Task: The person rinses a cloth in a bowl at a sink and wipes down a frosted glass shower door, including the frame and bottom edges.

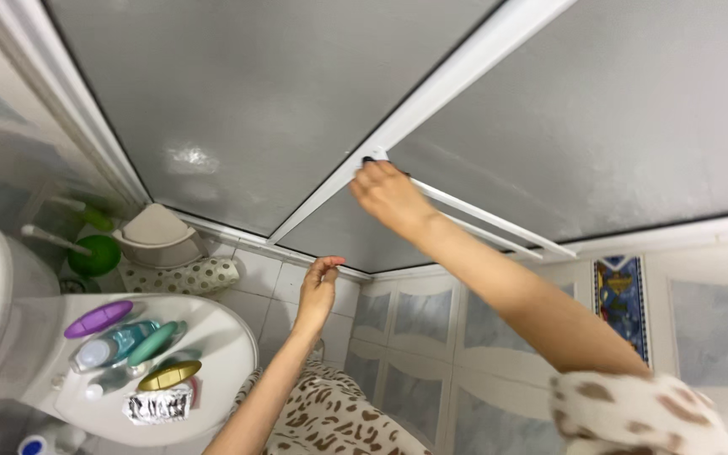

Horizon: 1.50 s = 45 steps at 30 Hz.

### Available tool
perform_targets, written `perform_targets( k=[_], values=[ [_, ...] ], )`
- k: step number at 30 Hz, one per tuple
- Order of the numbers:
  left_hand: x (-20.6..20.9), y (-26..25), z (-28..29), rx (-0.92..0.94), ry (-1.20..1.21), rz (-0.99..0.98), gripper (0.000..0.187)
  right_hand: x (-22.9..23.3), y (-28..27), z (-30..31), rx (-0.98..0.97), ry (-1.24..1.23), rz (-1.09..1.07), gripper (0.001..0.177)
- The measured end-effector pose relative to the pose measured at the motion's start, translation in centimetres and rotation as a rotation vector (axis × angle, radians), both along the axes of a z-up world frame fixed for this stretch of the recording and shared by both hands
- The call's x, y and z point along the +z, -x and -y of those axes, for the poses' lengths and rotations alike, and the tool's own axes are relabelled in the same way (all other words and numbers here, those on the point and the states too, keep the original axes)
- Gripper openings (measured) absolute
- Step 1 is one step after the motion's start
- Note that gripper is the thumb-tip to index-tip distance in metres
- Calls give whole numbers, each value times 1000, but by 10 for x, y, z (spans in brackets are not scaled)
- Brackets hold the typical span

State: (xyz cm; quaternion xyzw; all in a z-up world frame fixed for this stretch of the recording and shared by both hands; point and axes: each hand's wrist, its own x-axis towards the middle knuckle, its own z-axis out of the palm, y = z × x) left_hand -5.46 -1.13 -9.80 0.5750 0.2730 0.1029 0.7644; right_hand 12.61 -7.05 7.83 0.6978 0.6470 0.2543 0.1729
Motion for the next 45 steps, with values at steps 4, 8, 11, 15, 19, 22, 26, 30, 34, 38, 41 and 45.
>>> perform_targets(
  k=[4, 8, 11, 15, 19, 22, 26, 30, 34, 38, 41, 45],
  values=[
    [-20, -3, 7, -12, 16, -36, 26, -37, -2, -12, -21, 114, 28, 21],
    [-17, -1, 17, -54, 39, -21, 24, -48, 4, -12, 42, 92, 18, 18],
    [-1, 5, 17, -93, 21, -69, 24, -31, -8, 20, 1, -238, -33, 29],
    [18, 1, 23, -124, -26, -145, 21, -31, -13, 76, 2, -503, -111, 52],
    [30, -13, 37, -122, -27, -64, 19, -59, -15, 134, -247, -679, -399, 67],
    [49, -24, 50, -147, -78, -91, 20, -72, -16, 187, -359, -797, -462, 75],
    [77, -51, 86, -232, -144, -67, 21, -76, -20, 255, -431, -929, -510, 84],
    [101, -79, 132, -323, -352, 20, 22, -85, -23, 309, -594, -964, -415, 82],
    [125, -105, 175, -427, -711, 82, 25, -100, -40, 351, -660, -1033, -343, 74],
    [131, -128, 210, -473, -714, 13, 25, -130, -46, 376, -679, -1233, -231, 67],
    [108, -146, 227, -535, -393, 6, 26, -169, -42, 353, -756, -1543, -323, 61],
    [72, -170, 236, -515, -308, -145, 40, -215, -9, 335, -1042, -1984, -745, 48]
  ],
)
